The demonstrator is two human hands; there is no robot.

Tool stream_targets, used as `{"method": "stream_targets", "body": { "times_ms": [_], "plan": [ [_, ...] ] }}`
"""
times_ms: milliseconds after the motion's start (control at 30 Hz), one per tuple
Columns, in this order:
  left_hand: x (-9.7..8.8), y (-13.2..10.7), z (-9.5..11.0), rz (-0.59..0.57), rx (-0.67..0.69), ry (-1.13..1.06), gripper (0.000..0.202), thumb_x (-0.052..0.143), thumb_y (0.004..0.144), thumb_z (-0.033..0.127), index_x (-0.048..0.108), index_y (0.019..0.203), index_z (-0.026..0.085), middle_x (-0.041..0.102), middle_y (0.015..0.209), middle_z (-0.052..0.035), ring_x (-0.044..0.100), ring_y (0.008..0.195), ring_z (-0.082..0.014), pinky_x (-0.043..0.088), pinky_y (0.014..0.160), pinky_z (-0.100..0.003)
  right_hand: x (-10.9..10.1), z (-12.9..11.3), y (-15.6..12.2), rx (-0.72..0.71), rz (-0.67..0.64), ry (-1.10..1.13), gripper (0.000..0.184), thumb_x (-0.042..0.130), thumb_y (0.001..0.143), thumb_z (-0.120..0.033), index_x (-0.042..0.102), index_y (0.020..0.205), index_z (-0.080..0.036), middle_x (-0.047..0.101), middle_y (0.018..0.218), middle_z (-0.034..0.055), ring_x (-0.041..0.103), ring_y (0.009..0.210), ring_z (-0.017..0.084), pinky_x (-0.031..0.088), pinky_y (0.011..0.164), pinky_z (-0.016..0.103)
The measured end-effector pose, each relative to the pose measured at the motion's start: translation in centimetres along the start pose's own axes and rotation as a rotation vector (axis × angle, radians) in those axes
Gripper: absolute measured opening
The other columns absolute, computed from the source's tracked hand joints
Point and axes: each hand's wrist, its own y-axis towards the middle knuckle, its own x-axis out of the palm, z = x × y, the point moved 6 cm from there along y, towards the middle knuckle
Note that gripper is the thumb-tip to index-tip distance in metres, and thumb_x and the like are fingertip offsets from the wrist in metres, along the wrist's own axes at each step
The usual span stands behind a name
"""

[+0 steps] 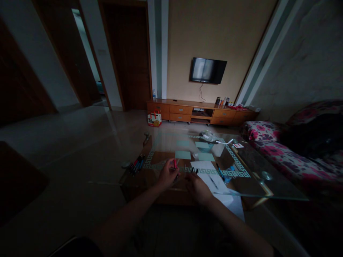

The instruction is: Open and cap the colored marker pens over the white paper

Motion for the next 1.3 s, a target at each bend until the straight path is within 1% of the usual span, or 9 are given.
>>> {"method": "stream_targets", "body": {
  "times_ms": [100, 233, 433, 533, 633, 833, 1067, 1167, 1300],
  "plan": [
    [-0.6, -0.2, 0.2, -0.012, 0.012, -0.005, 0.060, 0.064, 0.085, 0.031, 0.038, 0.138, 0.026, 0.063, 0.093, -0.0016, 0.068, 0.067, -0.0130, 0.054, 0.061, -0.024, 0.7, 0.1, -0.5, -0.009, -0.066, -0.070, 0.028, 0.054, 0.085, -0.015, 0.063, 0.112, -0.019, 0.060, 0.116, 0.0106, 0.061, 0.100, 0.020, 0.047, 0.089, 0.029],
    [-1.2, 0.1, 0.4, -0.012, 0.023, -0.008, 0.053, 0.064, 0.084, 0.032, 0.045, 0.134, 0.025, 0.064, 0.094, -0.0025, 0.069, 0.068, -0.0137, 0.055, 0.062, -0.025, 1.6, 0.9, -0.7, -0.009, -0.117, -0.127, 0.034, 0.052, 0.088, -0.017, 0.060, 0.121, -0.019, 0.057, 0.122, 0.0125, 0.061, 0.105, 0.022, 0.047, 0.091, 0.029],
    [-1.2, 0.6, 0.2, -0.012, 0.020, -0.008, 0.050, 0.065, 0.084, 0.032, 0.047, 0.130, 0.024, 0.064, 0.092, -0.0019, 0.069, 0.067, -0.0128, 0.055, 0.062, -0.024, 2.5, 2.1, -0.8, 0.014, -0.186, -0.199, 0.062, 0.062, 0.081, -0.019, 0.046, 0.141, -0.021, 0.042, 0.142, 0.0155, 0.052, 0.124, 0.028, 0.045, 0.100, 0.034],
    [-0.9, 0.6, -0.2, -0.024, 0.008, -0.007, 0.050, 0.064, 0.084, 0.032, 0.047, 0.130, 0.025, 0.064, 0.093, -0.0018, 0.069, 0.067, -0.0134, 0.053, 0.059, -0.022, 2.8, 2.3, -0.8, 0.022, -0.235, -0.215, 0.058, 0.062, 0.081, -0.022, 0.050, 0.138, -0.021, 0.038, 0.145, 0.0148, 0.050, 0.127, 0.028, 0.043, 0.103, 0.035],
    [-0.9, 0.7, -0.4, -0.023, 0.009, -0.012, 0.050, 0.064, 0.085, 0.031, 0.046, 0.131, 0.025, 0.063, 0.093, -0.0020, 0.069, 0.066, -0.0140, 0.053, 0.057, -0.022, 2.9, 2.3, -0.8, 0.018, -0.243, -0.223, 0.053, 0.062, 0.082, -0.024, 0.053, 0.134, -0.020, 0.040, 0.142, 0.0145, 0.051, 0.125, 0.027, 0.042, 0.104, 0.035],
    [-1.5, 0.9, -0.6, -0.011, 0.025, 0.013, 0.051, 0.065, 0.084, 0.029, 0.047, 0.132, 0.025, 0.064, 0.095, -0.0029, 0.069, 0.066, -0.0134, 0.053, 0.060, -0.023, 2.7, 1.8, -1.0, -0.028, -0.236, -0.212, 0.058, 0.060, 0.084, -0.023, 0.046, 0.141, -0.020, 0.043, 0.140, 0.0136, 0.052, 0.123, 0.026, 0.041, 0.105, 0.034],
    [-1.6, 1.0, -1.0, 0.000, 0.018, 0.022, 0.051, 0.065, 0.084, 0.029, 0.047, 0.132, 0.025, 0.064, 0.097, -0.0035, 0.070, 0.066, -0.0137, 0.052, 0.059, -0.022, 2.6, 1.4, -0.9, -0.091, -0.249, -0.177, 0.048, 0.056, 0.085, -0.021, 0.054, 0.134, -0.020, 0.049, 0.139, 0.0112, 0.054, 0.122, 0.023, 0.041, 0.106, 0.033],
    [-1.5, 1.1, -1.1, 0.000, 0.019, 0.020, 0.050, 0.065, 0.084, 0.029, 0.047, 0.131, 0.025, 0.064, 0.097, -0.0036, 0.070, 0.065, -0.0138, 0.052, 0.058, -0.023, 2.8, 1.5, -0.9, -0.085, -0.256, -0.183, 0.050, 0.055, 0.086, -0.020, 0.053, 0.136, -0.018, 0.048, 0.143, 0.0121, 0.051, 0.127, 0.024, 0.040, 0.108, 0.034],
    [-1.5, 1.0, -1.0, -0.007, 0.017, 0.017, 0.050, 0.064, 0.084, 0.028, 0.047, 0.131, 0.025, 0.064, 0.097, -0.0033, 0.069, 0.065, -0.0131, 0.052, 0.059, -0.023, 2.8, 1.3, -0.8, -0.059, -0.268, -0.183, 0.044, 0.055, 0.085, -0.019, 0.059, 0.129, -0.020, 0.054, 0.137, 0.0107, 0.057, 0.120, 0.024, 0.045, 0.102, 0.034]
  ]
}}
